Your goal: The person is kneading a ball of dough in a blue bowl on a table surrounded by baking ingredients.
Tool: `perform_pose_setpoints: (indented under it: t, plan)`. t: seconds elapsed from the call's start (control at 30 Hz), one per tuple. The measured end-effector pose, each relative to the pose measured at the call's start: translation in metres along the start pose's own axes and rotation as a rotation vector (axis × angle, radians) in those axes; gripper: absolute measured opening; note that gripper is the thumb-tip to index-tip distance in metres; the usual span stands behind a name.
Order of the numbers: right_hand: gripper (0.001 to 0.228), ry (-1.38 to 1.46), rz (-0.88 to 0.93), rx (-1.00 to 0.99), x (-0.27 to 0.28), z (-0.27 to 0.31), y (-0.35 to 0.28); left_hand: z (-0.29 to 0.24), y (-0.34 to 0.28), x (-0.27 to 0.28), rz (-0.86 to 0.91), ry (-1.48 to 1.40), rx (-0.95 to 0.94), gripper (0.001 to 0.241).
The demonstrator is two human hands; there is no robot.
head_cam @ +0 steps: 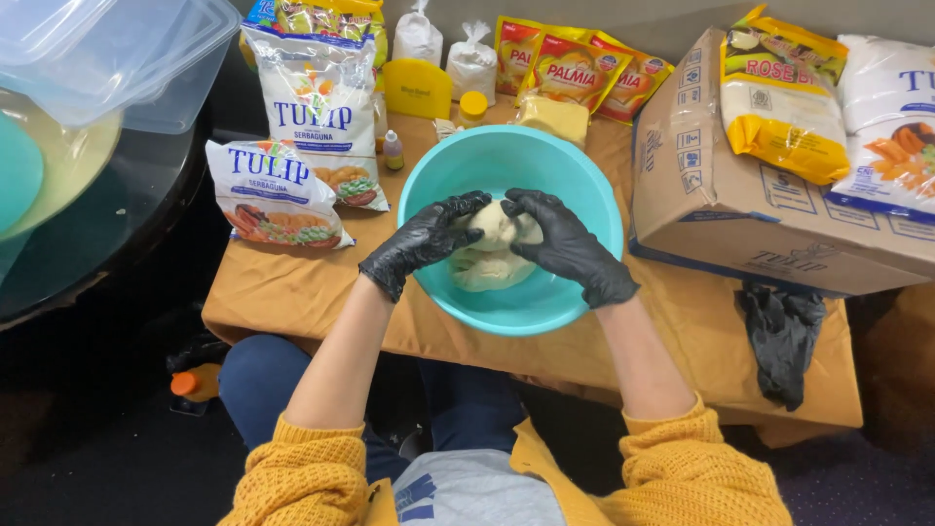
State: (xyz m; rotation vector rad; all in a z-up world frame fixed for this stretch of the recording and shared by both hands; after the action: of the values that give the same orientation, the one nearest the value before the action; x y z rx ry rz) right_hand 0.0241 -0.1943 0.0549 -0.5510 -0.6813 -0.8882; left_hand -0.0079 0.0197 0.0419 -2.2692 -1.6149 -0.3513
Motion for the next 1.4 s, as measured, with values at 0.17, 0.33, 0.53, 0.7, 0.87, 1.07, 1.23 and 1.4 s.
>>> perform_pose_setpoints:
  t: [0.17,0.33,0.53,0.7,0.87,1.07,1.23,1.4]
  plan:
    - [0.086,0.017,-0.083,-0.041,-0.023,-0.020,-0.003,0.012,0.004,-0.014,-0.063,0.036,-0.026,0.070]
    - [0.108,-0.022,-0.181,-0.007,-0.027,-0.036,0.003,0.028,0.016,-0.026,-0.096,0.243,0.023,0.090]
    - [0.071,-0.264,-0.289,0.232,-0.037,-0.049,0.013,0.033,0.025,-0.031,-0.172,0.413,-0.005,0.060]
    - [0.029,-0.246,-0.414,0.200,-0.040,-0.068,0.013,0.019,0.020,-0.032,-0.324,0.277,-0.079,0.040]
    - [0.025,-0.236,-0.492,0.143,-0.043,-0.083,0.015,-0.016,0.003,-0.018,-0.321,0.175,-0.125,0.031]
    - [0.025,-0.098,-0.565,0.100,-0.035,-0.071,0.008,-0.008,0.014,-0.019,-0.312,0.155,0.006,0.030]
    - [0.029,-0.068,-0.626,0.130,-0.031,-0.060,0.000,0.013,0.020,-0.022,-0.321,0.231,0.011,0.026]
    - [0.027,0.165,-0.452,0.009,-0.018,-0.034,-0.004,0.004,0.011,-0.021,-0.297,0.193,0.073,0.045]
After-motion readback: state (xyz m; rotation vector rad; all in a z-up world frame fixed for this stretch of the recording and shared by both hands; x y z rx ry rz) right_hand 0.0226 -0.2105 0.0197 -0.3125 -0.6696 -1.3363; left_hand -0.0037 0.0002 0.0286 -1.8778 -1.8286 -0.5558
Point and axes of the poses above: each hand's wrist, its own y-axis towards the middle knuckle, its own x-axis out of the back of the hand, z = x × y, the point moved 3 cm from there along y, towards the middle knuckle, and after that the axes turned 2 degrees about -x, right-handed, at the moved point
